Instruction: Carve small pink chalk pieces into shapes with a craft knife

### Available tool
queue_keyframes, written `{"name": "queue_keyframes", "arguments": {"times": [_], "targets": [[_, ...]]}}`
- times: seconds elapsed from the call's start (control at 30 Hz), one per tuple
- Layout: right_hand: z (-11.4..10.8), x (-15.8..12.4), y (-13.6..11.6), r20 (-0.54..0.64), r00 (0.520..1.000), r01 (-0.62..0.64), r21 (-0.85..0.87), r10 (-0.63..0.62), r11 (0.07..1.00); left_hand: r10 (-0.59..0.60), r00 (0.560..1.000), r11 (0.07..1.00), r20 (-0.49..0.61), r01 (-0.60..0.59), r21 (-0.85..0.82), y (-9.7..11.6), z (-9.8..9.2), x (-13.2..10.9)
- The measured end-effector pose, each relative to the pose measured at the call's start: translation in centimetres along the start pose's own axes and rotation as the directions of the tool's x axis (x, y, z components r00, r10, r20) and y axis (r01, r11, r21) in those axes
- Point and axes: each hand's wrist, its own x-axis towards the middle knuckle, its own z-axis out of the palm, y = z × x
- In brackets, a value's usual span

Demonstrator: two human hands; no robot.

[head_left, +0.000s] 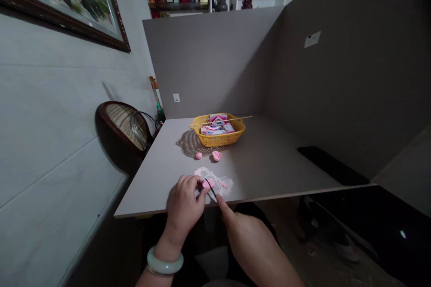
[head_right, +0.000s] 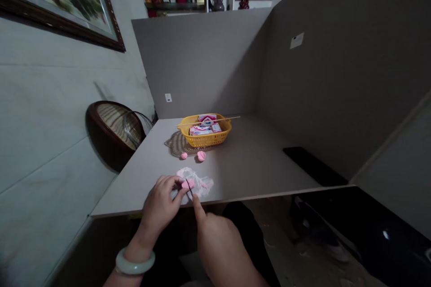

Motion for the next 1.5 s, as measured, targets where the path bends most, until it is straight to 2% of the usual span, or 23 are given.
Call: {"name": "queue_keyframes", "arguments": {"times": [0.13, 0.27, 0.33, 0.4, 0.47, 0.63, 0.87, 1.1, 1.33, 1.5], "targets": [[0.0, 2.1, -0.4, -0.047, 0.999, -0.005, 0.010, 0.006, 1.000, -0.004, 1.000, 1.000, -0.024, 0.004, 0.010, -0.1, 0.0, 0.1], [2.0, -0.6, 0.2, -0.012, 1.000, 0.010, -0.030, -0.011, 1.000, 0.003, 1.000, 1.000, -0.030, -0.003, 0.008, -0.1, 0.0, -0.2], [2.5, -1.8, 0.5, -0.045, 0.998, 0.030, -0.059, -0.033, 0.998, 0.005, 0.999, 1.000, -0.033, -0.005, 0.014, 0.0, 0.1, -0.3], [2.0, -1.8, 0.4, -0.036, 0.999, 0.019, -0.064, -0.022, 0.998, 0.011, 0.999, 1.000, -0.033, -0.010, 0.028, 0.0, 0.1, -0.2], [0.8, -0.6, 0.0, 0.024, 1.000, -0.017, -0.051, 0.018, 0.999, 0.015, 0.999, 0.999, -0.030, -0.014, 0.041, 0.1, 0.1, -0.1], [-0.8, 2.0, -1.0, 0.025, 0.999, -0.030, -0.024, 0.031, 0.999, 0.005, 0.999, 0.997, -0.044, -0.001, 0.077, 0.2, 0.1, 0.0], [0.2, 1.2, -0.9, 0.070, 0.997, -0.028, -0.004, 0.028, 1.000, 0.004, 0.999, 0.994, -0.054, 0.002, 0.113, 0.5, 0.4, -0.3], [1.0, -1.1, 0.2, 0.115, 0.993, 0.021, -0.050, -0.015, 0.999, 0.017, 0.999, 0.994, -0.042, -0.012, 0.104, 0.3, 0.3, -0.3], [-0.4, 1.7, -0.9, 0.026, 0.999, -0.018, -0.009, 0.019, 1.000, 0.018, 0.999, 0.993, -0.041, -0.013, 0.117, 0.4, 0.2, -0.2], [1.5, -0.6, 0.5, 0.035, 0.999, 0.020, -0.032, -0.019, 0.999, 0.002, 0.997, 0.996, -0.073, 0.004, 0.086, 0.1, 0.4, -0.4]]}}
